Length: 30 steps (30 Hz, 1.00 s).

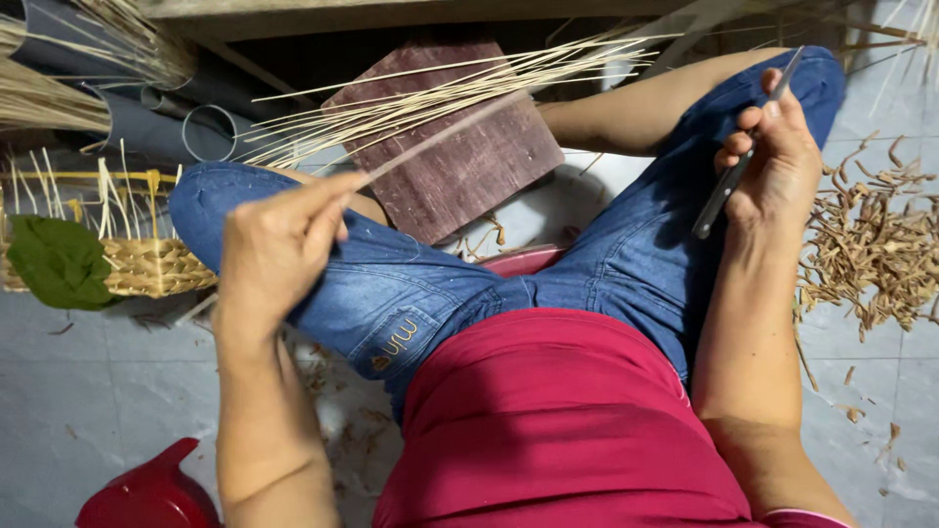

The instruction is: The person sits on the floor and whittles thin bamboo sticks with a small knife, rotating each stick to shave and point the ends, then sets finished sticks on a pile. They briefly use scissors to trim sticks and reach to gather more raw sticks from the bench.

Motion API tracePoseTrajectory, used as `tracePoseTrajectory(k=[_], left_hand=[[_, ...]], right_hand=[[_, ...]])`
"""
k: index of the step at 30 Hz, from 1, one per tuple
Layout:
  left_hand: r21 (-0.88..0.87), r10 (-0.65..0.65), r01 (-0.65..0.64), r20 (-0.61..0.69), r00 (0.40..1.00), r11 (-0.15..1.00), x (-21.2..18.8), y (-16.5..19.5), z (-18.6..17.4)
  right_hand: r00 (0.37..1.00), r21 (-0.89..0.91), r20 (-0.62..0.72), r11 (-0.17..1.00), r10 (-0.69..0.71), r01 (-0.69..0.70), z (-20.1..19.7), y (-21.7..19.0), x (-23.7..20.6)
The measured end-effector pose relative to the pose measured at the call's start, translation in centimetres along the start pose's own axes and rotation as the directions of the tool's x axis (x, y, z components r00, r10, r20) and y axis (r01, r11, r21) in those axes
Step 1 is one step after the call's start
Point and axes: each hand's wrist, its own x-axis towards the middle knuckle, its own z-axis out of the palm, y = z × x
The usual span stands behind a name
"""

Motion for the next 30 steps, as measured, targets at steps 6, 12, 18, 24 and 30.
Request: tracePoseTrajectory(k=[6,12,18,24,30], left_hand=[[0.151,0.149,-0.142,-0.038,0.988,0.978,5.6,-6.0,-0.3],[0.233,0.105,-0.12,0.074,0.992,0.965,11.7,-13.8,3.5],[0.377,-0.153,0.047,0.258,0.954,0.925,16.1,-20.7,7.3],[0.557,-0.342,0.114,0.323,0.882,0.822,18.3,-24.8,12.4],[0.629,-0.443,0.148,0.342,0.829,0.763,19.9,-23.7,13.2]], right_hand=[[0.996,-0.082,0.015,0.993,0.086,-0.085,-0.2,2.3,1.0],[0.989,-0.128,0.013,0.981,0.146,-0.143,0.9,4.0,1.3],[0.986,-0.189,-0.005,0.968,0.167,-0.164,1.5,5.0,1.6],[0.985,-0.296,-0.033,0.94,0.17,-0.172,1.8,5.2,1.4],[0.982,-0.331,-0.047,0.924,0.184,-0.189,1.9,5.2,1.1]])
